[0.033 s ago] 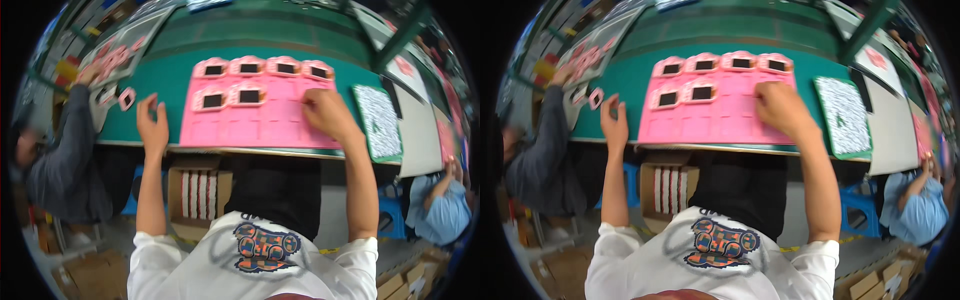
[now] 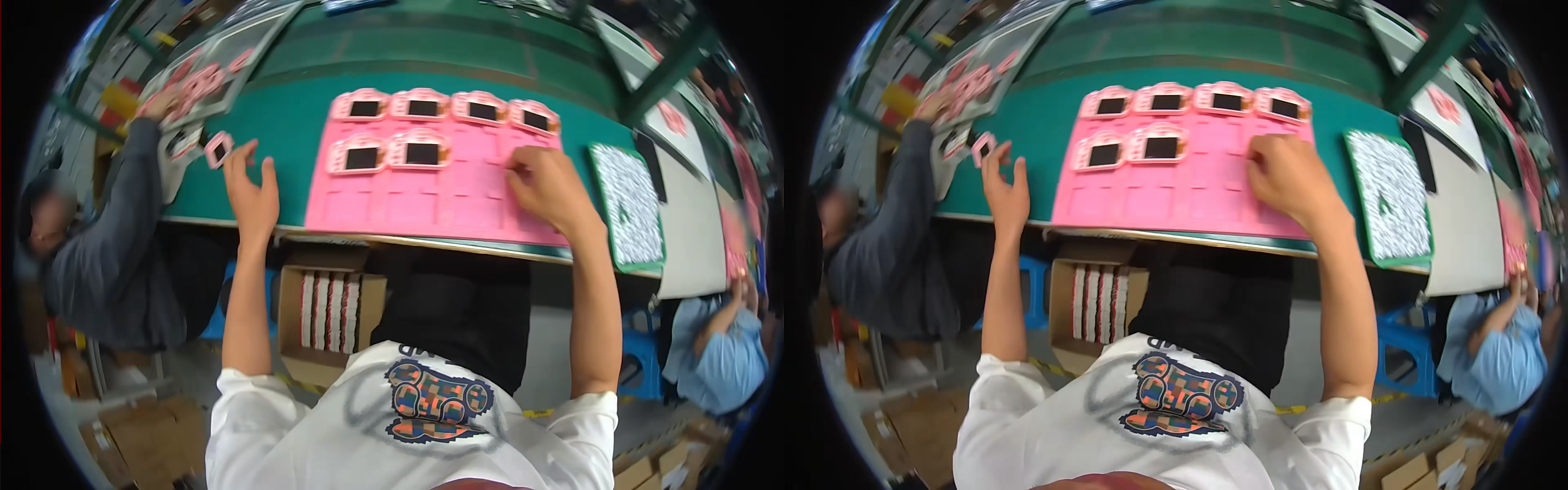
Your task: Assembling and inspecting small pink electronic handheld devices on a production line using a precision screwdriver.
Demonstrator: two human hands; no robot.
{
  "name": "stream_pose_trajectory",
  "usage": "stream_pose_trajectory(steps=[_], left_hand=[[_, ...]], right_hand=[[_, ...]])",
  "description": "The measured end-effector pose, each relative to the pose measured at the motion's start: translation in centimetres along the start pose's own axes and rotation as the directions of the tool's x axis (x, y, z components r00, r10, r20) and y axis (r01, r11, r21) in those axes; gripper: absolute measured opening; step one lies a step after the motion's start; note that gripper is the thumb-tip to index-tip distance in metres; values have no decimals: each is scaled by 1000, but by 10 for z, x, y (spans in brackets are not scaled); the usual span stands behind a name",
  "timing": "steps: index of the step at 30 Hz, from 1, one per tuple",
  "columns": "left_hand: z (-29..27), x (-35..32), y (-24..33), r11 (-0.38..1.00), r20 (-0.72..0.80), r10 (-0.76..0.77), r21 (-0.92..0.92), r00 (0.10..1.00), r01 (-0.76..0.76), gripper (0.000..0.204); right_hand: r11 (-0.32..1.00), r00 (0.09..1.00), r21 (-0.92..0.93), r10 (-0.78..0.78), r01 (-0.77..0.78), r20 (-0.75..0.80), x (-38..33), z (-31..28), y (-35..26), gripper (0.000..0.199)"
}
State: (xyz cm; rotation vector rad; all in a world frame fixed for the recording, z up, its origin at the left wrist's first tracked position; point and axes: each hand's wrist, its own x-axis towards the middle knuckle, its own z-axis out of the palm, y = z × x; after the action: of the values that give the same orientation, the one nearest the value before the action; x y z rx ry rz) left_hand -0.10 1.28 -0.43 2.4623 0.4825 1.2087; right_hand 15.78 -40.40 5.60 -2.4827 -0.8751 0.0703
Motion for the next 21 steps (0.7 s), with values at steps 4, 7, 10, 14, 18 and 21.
stream_pose_trajectory(steps=[4, 7, 10, 14, 18, 21], left_hand=[[-2, 23, -66, 913, -114, -10, 404, 993, 55, 54], [-12, 40, -106, 772, -153, -142, 601, 978, 206, 68], [-8, 60, -118, 713, -12, -408, 621, 913, 326, 81], [-11, 79, -120, 655, 62, -549, 652, 833, 383, 83], [-16, 84, -106, 700, 123, -505, 637, 854, 322, 76], [-25, 77, -89, 868, 191, -153, 496, 970, 39, 65]], right_hand=[[996, 995, 19, -89, 90, -54, 8, 1, 4, 13], [991, 987, 22, -126, 129, -103, 10, 4, 5, 12], [985, 977, -38, -175, 171, -120, 6, 6, 10, 12], [988, 963, 44, -136, 150, -232, -4, -3, 4, 11], [975, 934, 185, -52, 124, -353, -17, -8, -3, 9], [947, 910, 295, 8, 126, -415, -22, -5, -4, 6]])
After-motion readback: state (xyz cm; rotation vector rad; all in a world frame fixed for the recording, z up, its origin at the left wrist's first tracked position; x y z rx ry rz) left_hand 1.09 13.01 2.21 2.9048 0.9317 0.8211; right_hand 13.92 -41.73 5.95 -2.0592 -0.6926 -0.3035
